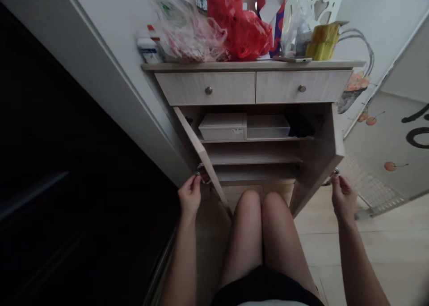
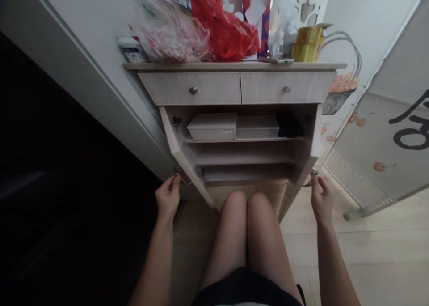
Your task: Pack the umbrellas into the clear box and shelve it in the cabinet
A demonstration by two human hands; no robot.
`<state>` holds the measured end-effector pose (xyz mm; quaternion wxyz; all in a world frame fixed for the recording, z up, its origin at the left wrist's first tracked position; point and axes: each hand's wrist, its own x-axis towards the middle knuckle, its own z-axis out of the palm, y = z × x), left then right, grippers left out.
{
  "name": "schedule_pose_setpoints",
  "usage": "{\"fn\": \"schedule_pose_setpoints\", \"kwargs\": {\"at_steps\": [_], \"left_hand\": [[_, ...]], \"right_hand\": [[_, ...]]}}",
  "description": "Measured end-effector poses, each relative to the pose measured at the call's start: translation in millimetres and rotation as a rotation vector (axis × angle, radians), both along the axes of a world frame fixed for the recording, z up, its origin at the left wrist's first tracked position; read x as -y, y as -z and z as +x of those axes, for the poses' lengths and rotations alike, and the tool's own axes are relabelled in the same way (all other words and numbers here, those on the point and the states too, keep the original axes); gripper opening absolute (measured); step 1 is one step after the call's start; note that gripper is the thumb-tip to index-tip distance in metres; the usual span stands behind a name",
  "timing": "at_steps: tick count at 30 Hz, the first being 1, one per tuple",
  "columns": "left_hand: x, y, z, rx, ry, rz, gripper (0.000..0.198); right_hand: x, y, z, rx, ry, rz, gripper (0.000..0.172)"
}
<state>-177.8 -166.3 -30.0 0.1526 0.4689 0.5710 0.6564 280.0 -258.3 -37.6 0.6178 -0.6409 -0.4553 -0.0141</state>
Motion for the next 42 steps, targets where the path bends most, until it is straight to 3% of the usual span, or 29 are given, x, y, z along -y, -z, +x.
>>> {"fn": "schedule_pose_setpoints", "kwargs": {"at_steps": [7, 11, 17, 30, 42], "left_hand": [[-39.4, -8.5, 61.2, -0.164, 0.293, 0.067, 0.042], [-65.8, -16.2, 87.3, -0.34, 0.327, 0.08, 0.028], [-102.9, -25.7, 119.5, -0.459, 0.316, 0.085, 0.022], [-153.3, -39.7, 156.1, -0.604, 0.255, -0.099, 0.03], [-188.8, -52.3, 166.9, -0.646, 0.293, -0.188, 0.028]], "right_hand": [[-58.7, -21.1, -64.1, 0.091, -0.14, 0.069, 0.049], [-103.1, -27.4, -94.9, 0.093, -0.205, -0.033, 0.052], [-159.4, -38.8, -128.8, 0.134, -0.177, -0.158, 0.055], [-223.8, -41.9, -147.4, 0.202, -0.152, -0.245, 0.052], [-269.7, -41.0, -148.7, 0.254, -0.155, -0.229, 0.049]]}}
